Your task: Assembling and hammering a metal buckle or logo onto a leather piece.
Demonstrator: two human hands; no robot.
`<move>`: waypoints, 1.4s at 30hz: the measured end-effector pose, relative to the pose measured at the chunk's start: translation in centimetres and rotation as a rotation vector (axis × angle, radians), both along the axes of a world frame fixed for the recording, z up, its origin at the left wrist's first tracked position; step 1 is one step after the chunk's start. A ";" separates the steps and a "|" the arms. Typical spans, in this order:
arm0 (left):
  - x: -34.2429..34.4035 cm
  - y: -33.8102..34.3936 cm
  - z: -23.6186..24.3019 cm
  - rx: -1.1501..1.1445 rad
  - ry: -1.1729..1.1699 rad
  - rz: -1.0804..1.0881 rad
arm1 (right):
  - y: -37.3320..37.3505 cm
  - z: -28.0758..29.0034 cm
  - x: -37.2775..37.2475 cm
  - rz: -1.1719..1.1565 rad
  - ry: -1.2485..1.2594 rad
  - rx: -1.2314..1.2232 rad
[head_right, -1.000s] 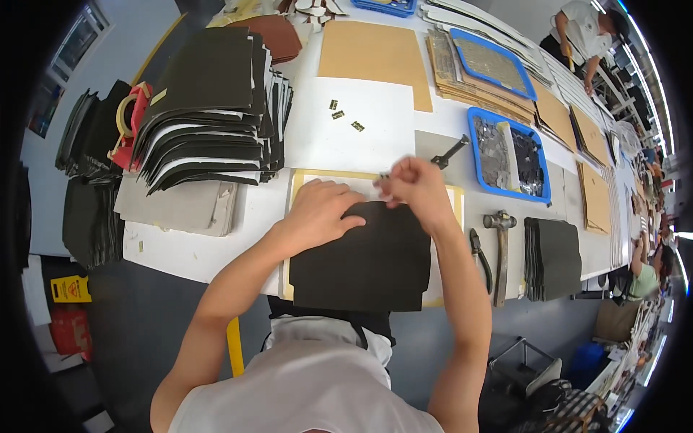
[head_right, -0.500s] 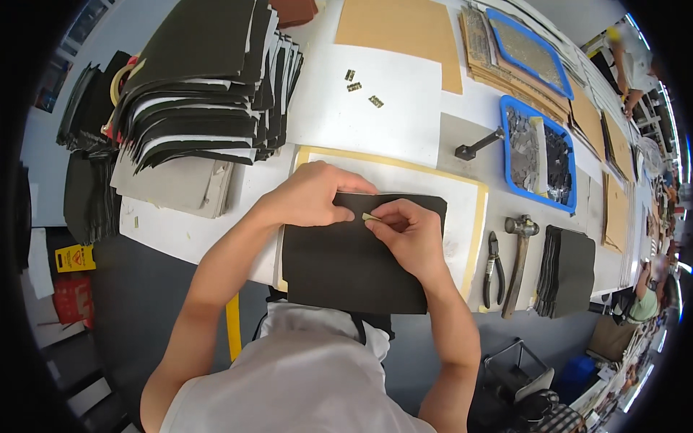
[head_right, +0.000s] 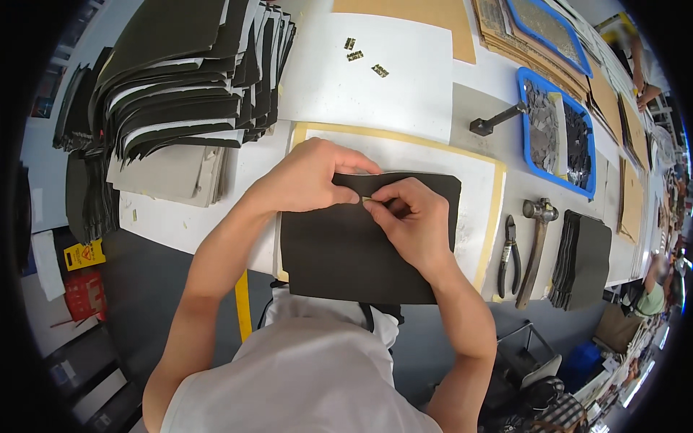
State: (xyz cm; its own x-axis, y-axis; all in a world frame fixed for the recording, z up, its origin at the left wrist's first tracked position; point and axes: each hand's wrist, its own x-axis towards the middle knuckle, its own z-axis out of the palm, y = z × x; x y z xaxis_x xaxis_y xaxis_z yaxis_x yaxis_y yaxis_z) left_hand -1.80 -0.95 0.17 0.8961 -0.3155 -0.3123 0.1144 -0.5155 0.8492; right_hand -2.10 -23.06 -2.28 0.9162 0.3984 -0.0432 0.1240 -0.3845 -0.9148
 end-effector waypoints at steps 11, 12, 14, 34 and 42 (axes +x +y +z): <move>0.0 -0.1 -0.1 -0.016 -0.009 -0.001 | -0.2 -0.3 0.1 -0.024 0.009 0.031; 0.0 -0.1 -0.2 -0.013 -0.002 0.004 | -0.2 -0.4 0.1 -0.025 0.013 0.035; 0.0 -0.1 -0.4 -0.010 0.005 0.010 | -0.1 -0.3 0.1 -0.025 0.016 0.038; -0.1 0.1 -0.9 -0.046 -0.087 -0.012 | -0.1 -0.3 0.2 -0.028 0.012 0.017; -0.2 -0.2 -0.4 -0.053 -0.093 -0.006 | -0.2 -0.2 0.3 -0.030 -0.041 0.003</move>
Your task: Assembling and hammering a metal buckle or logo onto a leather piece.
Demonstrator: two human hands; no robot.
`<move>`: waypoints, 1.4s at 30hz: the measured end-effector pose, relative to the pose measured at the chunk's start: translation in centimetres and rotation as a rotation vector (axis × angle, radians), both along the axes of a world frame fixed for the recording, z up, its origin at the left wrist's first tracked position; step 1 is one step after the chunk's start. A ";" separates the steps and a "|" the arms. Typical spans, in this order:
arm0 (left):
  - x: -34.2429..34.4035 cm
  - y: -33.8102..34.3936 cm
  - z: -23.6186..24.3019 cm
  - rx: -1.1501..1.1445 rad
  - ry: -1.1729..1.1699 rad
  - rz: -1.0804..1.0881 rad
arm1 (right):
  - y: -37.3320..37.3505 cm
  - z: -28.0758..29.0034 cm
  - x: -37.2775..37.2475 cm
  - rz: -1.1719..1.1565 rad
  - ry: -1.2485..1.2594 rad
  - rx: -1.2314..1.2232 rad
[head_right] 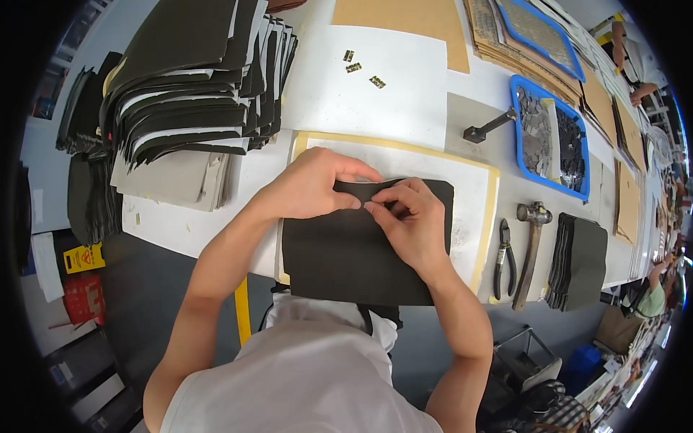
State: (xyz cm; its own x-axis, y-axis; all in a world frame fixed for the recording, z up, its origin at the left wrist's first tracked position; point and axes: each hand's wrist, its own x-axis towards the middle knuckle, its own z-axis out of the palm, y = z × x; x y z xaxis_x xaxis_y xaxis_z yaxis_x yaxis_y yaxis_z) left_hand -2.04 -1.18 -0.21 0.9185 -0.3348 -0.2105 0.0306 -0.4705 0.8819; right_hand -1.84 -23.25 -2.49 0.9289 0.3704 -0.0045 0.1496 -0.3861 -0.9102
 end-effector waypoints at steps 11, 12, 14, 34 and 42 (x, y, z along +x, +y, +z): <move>-0.4 -0.5 0.5 -0.023 -0.078 -0.003 | -0.2 0.0 0.1 -0.002 0.028 0.037; -0.4 -0.6 0.5 -0.039 -0.052 0.019 | -0.2 0.1 0.1 0.027 -0.028 0.013; -0.3 -0.6 0.3 -0.052 -0.025 0.042 | -0.3 0.2 0.0 0.059 -0.084 -0.007; -0.1 -0.5 -0.3 -0.109 0.037 0.043 | -0.5 0.2 0.4 0.114 -0.047 0.008; -0.3 -0.7 0.0 -0.105 -0.012 0.032 | -0.3 0.2 0.3 0.051 0.005 0.018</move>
State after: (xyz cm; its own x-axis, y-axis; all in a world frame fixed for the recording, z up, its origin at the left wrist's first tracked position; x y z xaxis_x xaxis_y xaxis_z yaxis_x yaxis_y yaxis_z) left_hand -2.37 -1.84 -0.22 0.9314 -0.3248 -0.1644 0.0329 -0.3745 0.9266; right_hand -1.56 -23.54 -2.27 0.9086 0.4177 -0.0020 0.1642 -0.3616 -0.9177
